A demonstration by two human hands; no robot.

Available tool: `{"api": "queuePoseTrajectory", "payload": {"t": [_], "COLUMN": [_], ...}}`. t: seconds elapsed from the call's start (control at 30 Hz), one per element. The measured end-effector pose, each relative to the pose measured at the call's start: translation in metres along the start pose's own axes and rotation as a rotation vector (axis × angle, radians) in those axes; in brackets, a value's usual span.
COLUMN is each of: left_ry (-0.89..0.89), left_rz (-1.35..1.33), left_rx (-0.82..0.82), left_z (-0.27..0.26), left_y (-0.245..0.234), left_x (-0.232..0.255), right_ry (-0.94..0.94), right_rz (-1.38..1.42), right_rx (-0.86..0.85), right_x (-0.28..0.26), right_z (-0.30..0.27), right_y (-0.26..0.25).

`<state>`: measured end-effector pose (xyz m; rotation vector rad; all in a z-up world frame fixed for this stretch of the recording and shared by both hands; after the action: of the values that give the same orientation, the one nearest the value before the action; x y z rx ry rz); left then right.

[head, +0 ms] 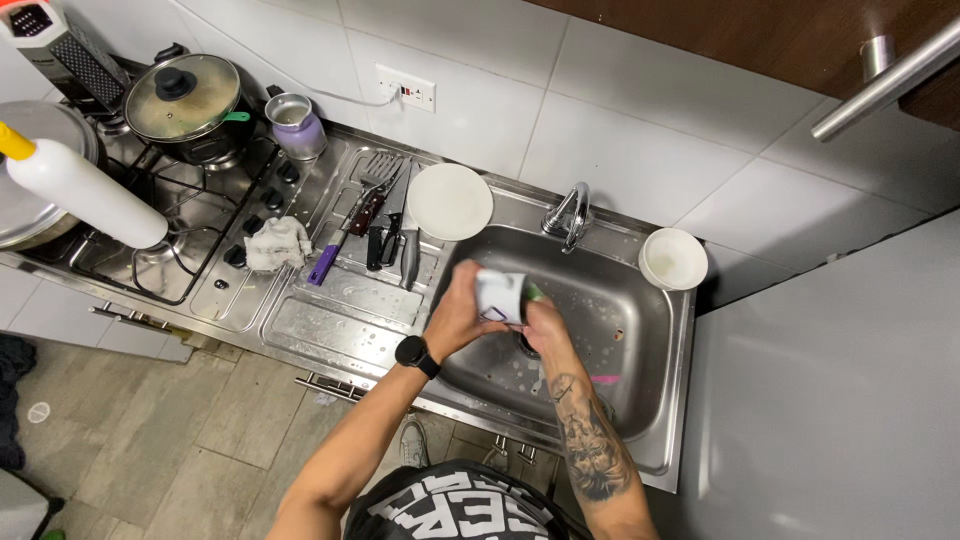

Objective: The person washes a mug and a plate with a sponge at the sink, then moves to a table to organize various dishes, pot lids, and tongs, eventually retrieving a small bowl from a cabinet to place food scraps into before rinsing the bowl.

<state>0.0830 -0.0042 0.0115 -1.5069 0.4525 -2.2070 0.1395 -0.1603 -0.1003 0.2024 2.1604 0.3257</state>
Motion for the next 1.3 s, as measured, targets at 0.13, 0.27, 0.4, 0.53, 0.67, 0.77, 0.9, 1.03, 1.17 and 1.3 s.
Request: {"api": "queuePoseTrajectory", "payload": {"t": [0.13, 0.27, 0.4, 0.53, 0.67, 0.77, 0.9, 1.03, 1.17, 1.3], "left_ry": [0.422, 0.450, 0.170, -0.274, -0.605, -0.844, -0.982, -0.954, -0.686, -0.363], "left_rz": [0.349, 0.523, 0.416, 0.053, -0.245, -0.317, -0.365, -0.356, -0.231, 0.025], "left_rx": [-0.076, -0.028, 0.008, -0.184, 0.250, 0.385, 0.514, 0.519, 0.458, 0.330], "left_z": [-0.004, -0.031, -0.045, -0.045, -0.059, -0.075, -0.094, -0.085, -0.057, -0.043], "left_y": [0.024, 0.022, 0.029, 0.014, 0.002, 0.008, -0.013, -0.057, -0.116, -0.136], "left_x": [0.049, 0.070, 0.024, 0.019, -0.025, -0.082, -0.118, -0.108, -0.059, -0.060], "right_ry": [0.204, 0.274, 0.269, 0.025, -0.180, -0.122, 0.056, -0.120, -0.183, 0.015], "right_rz": [0.215, 0.565, 0.539, 0.221, 0.012, -0.125, -0.445, -1.062, -0.476, -0.135], "right_rx": [0.012, 0.077, 0.171, 0.258, 0.273, 0.173, 0.129, 0.087, 0.173, 0.321], "right_x": [0.067, 0.057, 0.061, 0.043, 0.053, 0.034, 0.043, 0.098, 0.019, 0.010], "right_z": [0.066, 0.043, 0.017, -0.021, -0.020, -0.050, -0.042, 0.149, 0.169, 0.224], "right_y": [-0.039, -0.035, -0.029, -0.014, -0.011, 0.014, 0.017, -0.031, 0.064, 0.093]}}
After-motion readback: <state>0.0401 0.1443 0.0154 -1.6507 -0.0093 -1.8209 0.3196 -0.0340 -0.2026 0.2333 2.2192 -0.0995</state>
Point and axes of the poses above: each hand's wrist, its own z-axis towards the middle knuckle, its own y-axis out of the palm, x = y × z, the point moved 8 cm from there along z, towards the middle knuckle
